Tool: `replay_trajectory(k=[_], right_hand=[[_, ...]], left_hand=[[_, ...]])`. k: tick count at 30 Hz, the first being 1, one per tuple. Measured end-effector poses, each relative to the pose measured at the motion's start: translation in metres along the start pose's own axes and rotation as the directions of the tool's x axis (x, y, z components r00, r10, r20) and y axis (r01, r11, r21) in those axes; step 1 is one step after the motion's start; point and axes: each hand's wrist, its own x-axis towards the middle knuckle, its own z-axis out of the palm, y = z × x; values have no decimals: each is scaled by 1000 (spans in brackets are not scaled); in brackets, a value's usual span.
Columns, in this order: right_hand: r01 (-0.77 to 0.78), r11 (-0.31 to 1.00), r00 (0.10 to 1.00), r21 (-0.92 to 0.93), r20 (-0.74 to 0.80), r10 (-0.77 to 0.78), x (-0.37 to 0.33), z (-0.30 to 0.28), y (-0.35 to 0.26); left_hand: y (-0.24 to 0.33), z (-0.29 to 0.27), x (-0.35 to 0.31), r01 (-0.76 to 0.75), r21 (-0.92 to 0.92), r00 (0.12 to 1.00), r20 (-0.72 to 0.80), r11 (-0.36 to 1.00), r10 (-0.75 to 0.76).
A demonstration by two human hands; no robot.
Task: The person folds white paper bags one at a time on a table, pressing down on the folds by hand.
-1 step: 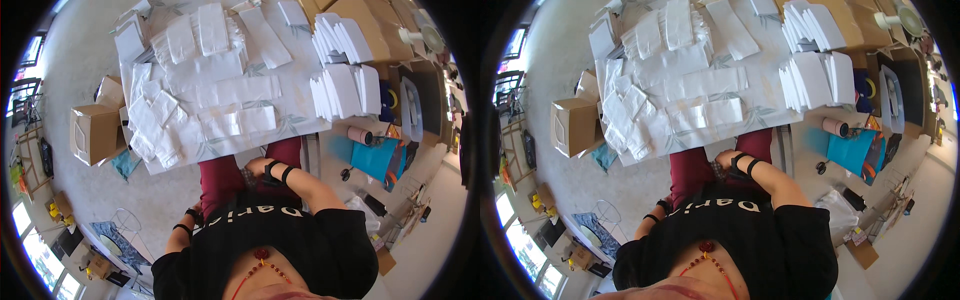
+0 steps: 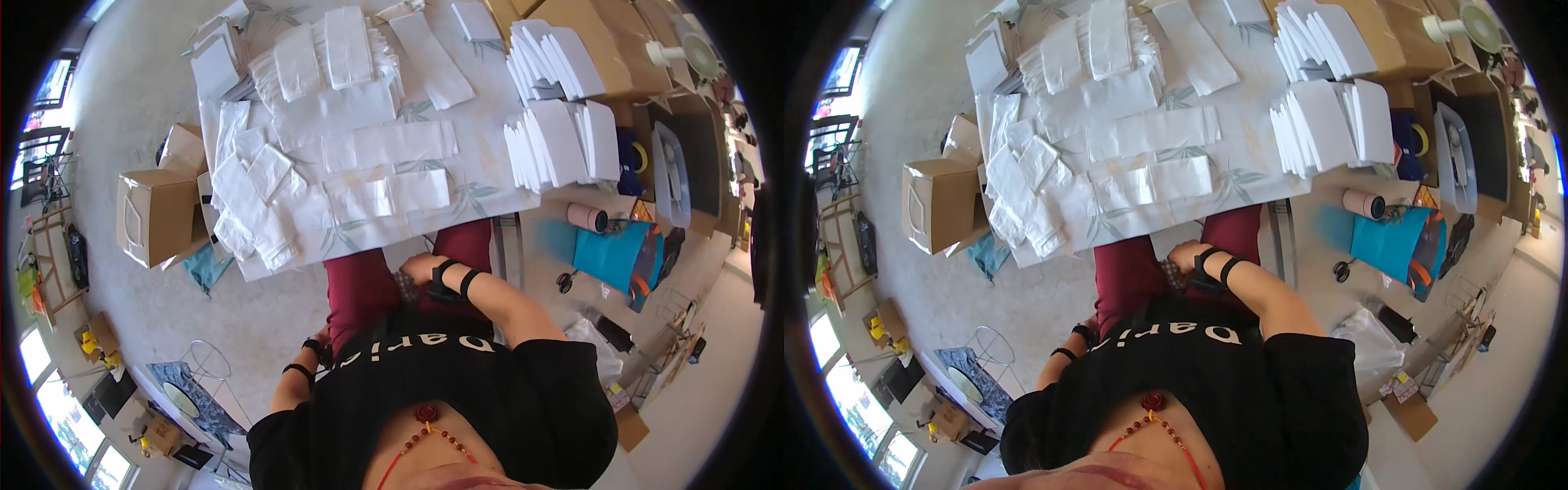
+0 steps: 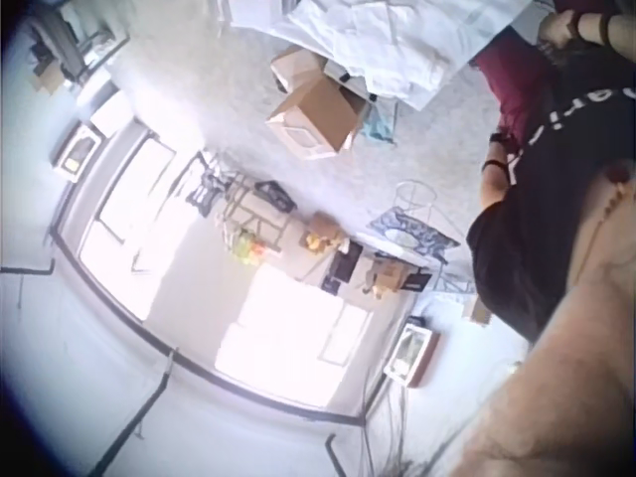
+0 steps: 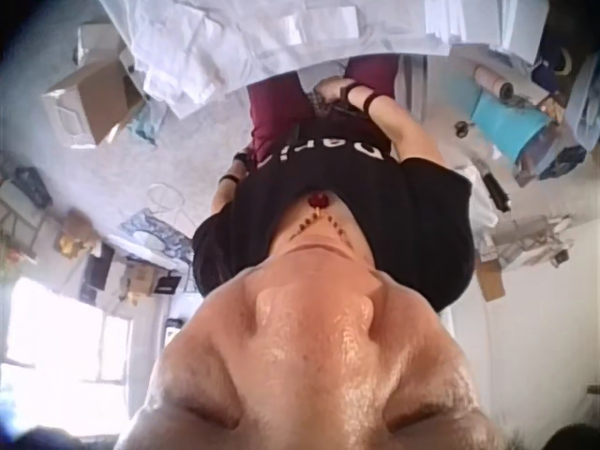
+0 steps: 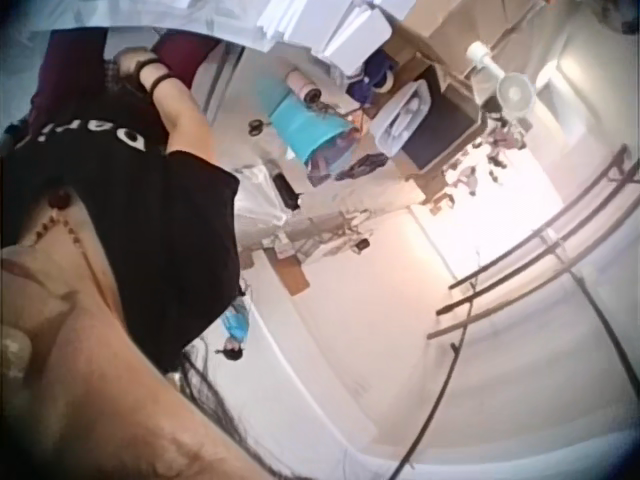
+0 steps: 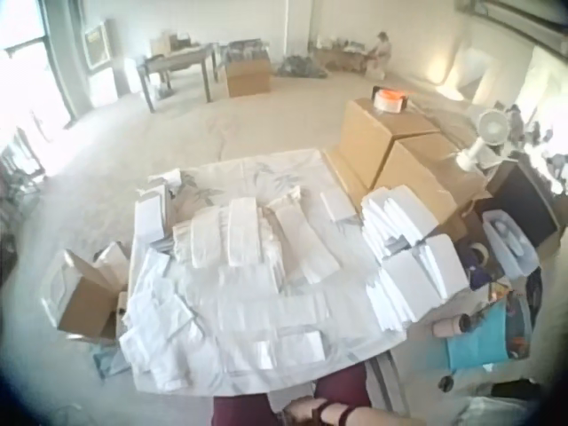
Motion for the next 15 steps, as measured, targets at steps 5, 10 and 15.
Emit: replay_trajectory(k=[5,10,15], right_hand=[[-23,994,954,-103,-298,-8,-15,8,-2],[-2,1000,880,-31,-475,-13,-48,-8,-13],[316,945,627,88,-767,-138,-89,-18,-20]], left_hand=[[-22,-5,31,-234,201,961,-100,951,258],[-11,-34,44,-218,311,879,-348,925,325],[46,-100,5,-365,-165,646,-754,916,121]])
